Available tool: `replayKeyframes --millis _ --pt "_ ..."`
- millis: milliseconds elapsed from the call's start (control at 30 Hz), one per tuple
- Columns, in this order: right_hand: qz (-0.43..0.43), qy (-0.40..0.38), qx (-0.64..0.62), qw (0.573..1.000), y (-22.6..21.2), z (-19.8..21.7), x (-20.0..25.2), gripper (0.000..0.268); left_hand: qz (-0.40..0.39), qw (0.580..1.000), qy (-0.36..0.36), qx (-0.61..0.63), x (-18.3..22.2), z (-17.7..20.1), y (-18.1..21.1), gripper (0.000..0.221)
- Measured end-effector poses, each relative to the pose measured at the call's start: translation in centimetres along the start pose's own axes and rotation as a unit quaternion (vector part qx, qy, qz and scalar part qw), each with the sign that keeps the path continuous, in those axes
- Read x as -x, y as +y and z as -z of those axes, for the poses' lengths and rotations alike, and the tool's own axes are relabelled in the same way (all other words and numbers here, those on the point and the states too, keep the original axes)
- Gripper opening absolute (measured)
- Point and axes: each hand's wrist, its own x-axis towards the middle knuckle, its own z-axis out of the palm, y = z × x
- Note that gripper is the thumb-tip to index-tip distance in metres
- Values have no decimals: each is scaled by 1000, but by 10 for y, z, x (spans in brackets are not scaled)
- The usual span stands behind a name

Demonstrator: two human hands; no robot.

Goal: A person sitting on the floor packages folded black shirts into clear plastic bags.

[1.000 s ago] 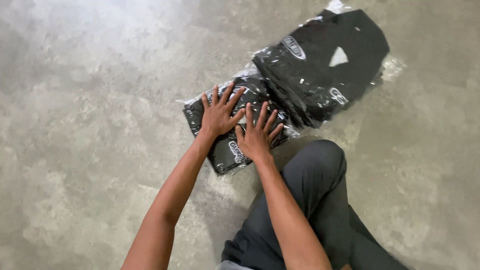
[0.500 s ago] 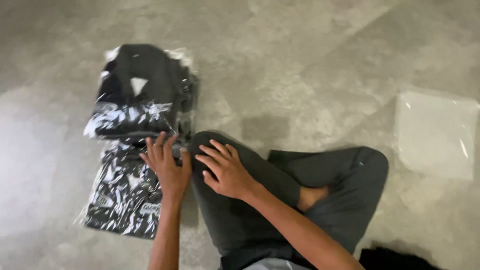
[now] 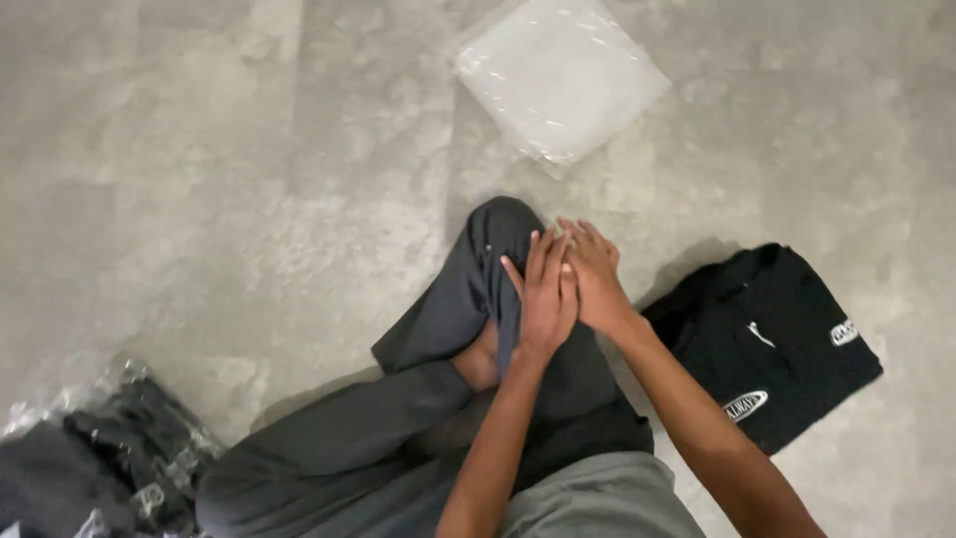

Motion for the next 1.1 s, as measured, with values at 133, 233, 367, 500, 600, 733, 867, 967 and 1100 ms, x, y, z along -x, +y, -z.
replayKeyframes --millis 133,233,367,500,600,733,867,967,1100 --pt "-117 52 6 992 59 57 52 47 1 973 -157 171 5 -49 61 55" --pt "-174 92 94 976 100 77 98 25 26 934 -273 229 24 -88 88 61" --pt "-294 191 75 934 108 98 132 39 -38 913 -346 212 55 -111 104 76" --pt "-278 250 46 926 110 118 153 50 -121 924 -345 115 60 -125 95 99" --pt "-238 265 -23 934 121 120 176 62 -103 925 -353 91 61 -134 78 91" --pt "-310 251 -10 917 118 126 208 60 -119 930 -348 15 64 -136 71 94" --pt "-535 192 56 821 101 138 210 69 -111 935 -335 31 79 -144 58 90" --pt "-601 263 20 754 110 135 224 70 -77 939 -329 71 76 -137 66 98" --pt "-640 354 -13 682 136 133 257 75 22 927 -352 131 71 -132 73 96"
